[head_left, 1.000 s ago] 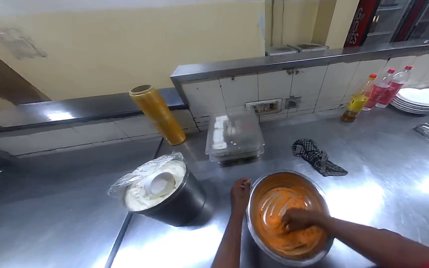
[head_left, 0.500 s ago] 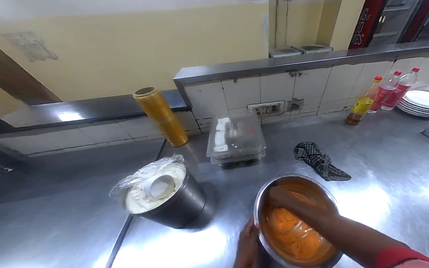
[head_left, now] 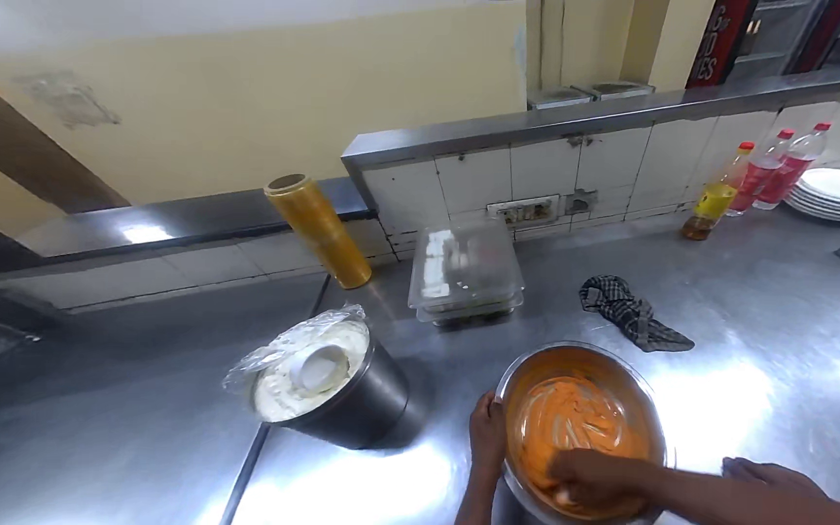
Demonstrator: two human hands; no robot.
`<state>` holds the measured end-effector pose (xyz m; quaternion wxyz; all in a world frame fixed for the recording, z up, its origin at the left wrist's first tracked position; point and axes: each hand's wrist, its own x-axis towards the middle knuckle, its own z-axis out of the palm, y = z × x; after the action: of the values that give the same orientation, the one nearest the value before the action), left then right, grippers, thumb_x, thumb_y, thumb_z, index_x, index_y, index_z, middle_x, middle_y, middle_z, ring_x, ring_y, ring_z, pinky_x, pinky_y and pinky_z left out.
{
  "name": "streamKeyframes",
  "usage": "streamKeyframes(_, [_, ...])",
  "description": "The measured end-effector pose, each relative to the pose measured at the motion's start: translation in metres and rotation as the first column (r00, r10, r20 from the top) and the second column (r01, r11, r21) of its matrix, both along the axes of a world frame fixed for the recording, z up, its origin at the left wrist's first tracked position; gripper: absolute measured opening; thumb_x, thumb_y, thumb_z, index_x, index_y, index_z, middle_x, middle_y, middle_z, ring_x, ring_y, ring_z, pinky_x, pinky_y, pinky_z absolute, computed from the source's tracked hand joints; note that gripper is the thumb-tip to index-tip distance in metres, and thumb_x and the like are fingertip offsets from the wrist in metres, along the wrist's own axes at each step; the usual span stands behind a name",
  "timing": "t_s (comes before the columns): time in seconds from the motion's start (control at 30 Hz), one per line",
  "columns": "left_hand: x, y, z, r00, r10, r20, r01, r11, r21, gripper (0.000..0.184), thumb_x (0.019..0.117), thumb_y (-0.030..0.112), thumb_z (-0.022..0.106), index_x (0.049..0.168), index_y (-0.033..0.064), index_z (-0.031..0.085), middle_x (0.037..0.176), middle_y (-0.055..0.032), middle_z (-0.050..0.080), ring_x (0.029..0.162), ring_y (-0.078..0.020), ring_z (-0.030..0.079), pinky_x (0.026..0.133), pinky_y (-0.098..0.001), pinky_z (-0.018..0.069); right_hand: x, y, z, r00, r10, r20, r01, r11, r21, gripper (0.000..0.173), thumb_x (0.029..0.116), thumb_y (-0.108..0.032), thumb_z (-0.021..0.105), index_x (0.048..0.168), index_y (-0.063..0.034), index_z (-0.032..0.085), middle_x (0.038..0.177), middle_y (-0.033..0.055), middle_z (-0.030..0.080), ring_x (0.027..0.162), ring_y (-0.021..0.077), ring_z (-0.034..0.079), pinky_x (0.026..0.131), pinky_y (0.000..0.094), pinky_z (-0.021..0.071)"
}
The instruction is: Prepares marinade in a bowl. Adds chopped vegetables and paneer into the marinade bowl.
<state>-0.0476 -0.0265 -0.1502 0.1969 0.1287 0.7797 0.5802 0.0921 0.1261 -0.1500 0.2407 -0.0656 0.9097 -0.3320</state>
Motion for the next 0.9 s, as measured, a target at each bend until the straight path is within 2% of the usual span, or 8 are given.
streamKeyframes(0.07, [0.0, -0.004, 0.0, 0.999, -0.043, -0.011, 0.043, 0.999, 0.01, 0.035, 0.1085, 0.009, 0.041, 0.134, -0.0083, 0.058, 0.124, -0.023, 0.066, 0.112, -0.0227, 0.065, 0.101, -0.037, 0.0492, 0.004, 0.044, 0.016, 0.995, 0.011, 0.103, -0.021, 0.995, 0.099, 0.027, 0.0996, -0.005, 0.062, 0.121, 0.0103, 0.067, 0.12, 0.0333, 0.066, 0.117, 0.0495, 0.061, 0.103, 0.0624, 0.0434])
streamKeyframes(0.2, [0.005, 0.0, -0.001, 0.999, 0.014, -0.052, -0.015, 1.0, -0.017, 0.035, 0.1084, 0.01, 0.042, 0.132, -0.0072, 0.06, 0.118, -0.0221, 0.068, 0.108, -0.0239, 0.066, 0.099, -0.0391, 0.0504, -0.035, 0.027, 0.01, 0.968, -0.248, 0.041, 0.242, 0.963, 0.118, 0.037, 0.1015, -0.006, 0.057, 0.137, 0.0047, 0.058, 0.139, 0.0297, 0.057, 0.133, 0.0455, 0.052, 0.113, 0.0594, 0.0387])
streamKeyframes(0.33, [-0.002, -0.006, 0.001, 0.997, 0.001, -0.08, -0.003, 1.0, -0.03, 0.035, 0.1081, 0.01, 0.043, 0.133, -0.0088, 0.06, 0.122, -0.0242, 0.068, 0.113, -0.027, 0.065, 0.103, -0.0416, 0.0482, 0.002, 0.019, 0.011, 0.996, -0.005, 0.092, 0.002, 0.999, 0.034, 0.032, 0.1017, -0.011, 0.061, 0.124, 0.0109, 0.066, 0.121, 0.0345, 0.065, 0.117, 0.0497, 0.061, 0.103, 0.0631, 0.0432])
streamKeyframes(0.43, [0.0, -0.007, 0.003, 0.996, -0.033, -0.082, 0.03, 0.999, -0.036, 0.036, 0.1085, 0.01, 0.042, 0.134, -0.0079, 0.06, 0.121, -0.0227, 0.068, 0.112, -0.0239, 0.066, 0.102, -0.0387, 0.049, -0.028, 0.055, 0.021, 0.977, -0.16, 0.139, 0.134, 0.975, 0.179, 0.032, 0.0997, -0.007, 0.06, 0.128, 0.008, 0.062, 0.13, 0.0314, 0.061, 0.126, 0.0468, 0.057, 0.107, 0.0614, 0.0427])
streamKeyframes(0.5, [0.0, -0.001, 0.003, 0.997, -0.013, -0.08, 0.007, 0.998, -0.069, 0.036, 0.1086, 0.011, 0.042, 0.133, -0.007, 0.061, 0.12, -0.0229, 0.068, 0.113, -0.0268, 0.066, 0.103, -0.0422, 0.0486, -0.035, 0.017, 0.007, 0.976, -0.204, 0.078, 0.197, 0.976, 0.088, 0.04, 0.1018, -0.007, 0.057, 0.139, 0.0067, 0.055, 0.144, 0.0311, 0.053, 0.137, 0.046, 0.049, 0.115, 0.0592, 0.0365])
streamKeyframes(0.63, [-0.007, -0.01, 0.002, 0.996, -0.016, -0.083, 0.01, 0.998, -0.068, 0.036, 0.1082, 0.011, 0.043, 0.135, -0.0079, 0.059, 0.128, -0.0244, 0.066, 0.12, -0.0291, 0.064, 0.107, -0.0433, 0.0463, -0.004, 0.033, 0.017, 0.986, 0.041, 0.164, -0.053, 0.996, 0.069, 0.03, 0.1016, -0.009, 0.061, 0.125, 0.0088, 0.066, 0.121, 0.033, 0.065, 0.117, 0.0487, 0.061, 0.102, 0.0639, 0.0442])
streamKeyframes(0.77, [-0.001, -0.004, 0.0, 0.995, 0.034, -0.094, -0.042, 0.996, -0.085, 0.037, 0.109, 0.012, 0.042, 0.134, -0.0068, 0.06, 0.124, -0.0234, 0.067, 0.118, -0.0294, 0.065, 0.106, -0.0447, 0.047, -0.036, 0.026, 0.015, 0.974, -0.2, 0.107, 0.191, 0.978, 0.088, 0.035, 0.1022, -0.007, 0.057, 0.135, 0.0072, 0.058, 0.138, 0.0303, 0.057, 0.13, 0.0447, 0.055, 0.111, 0.0586, 0.0406])
streamKeyframes(0.9, [-0.005, -0.008, -0.002, 0.995, -0.001, -0.097, -0.008, 0.996, -0.093, 0.037, 0.1086, 0.011, 0.043, 0.135, -0.008, 0.059, 0.126, -0.0251, 0.066, 0.12, -0.0311, 0.064, 0.107, -0.0451, 0.0456, -0.006, 0.018, 0.014, 0.988, -0.01, 0.157, 0.007, 1.0, 0.023, 0.033, 0.1026, -0.012, 0.061, 0.128, 0.0091, 0.065, 0.124, 0.0334, 0.064, 0.119, 0.0479, 0.061, 0.103, 0.0628, 0.0438])
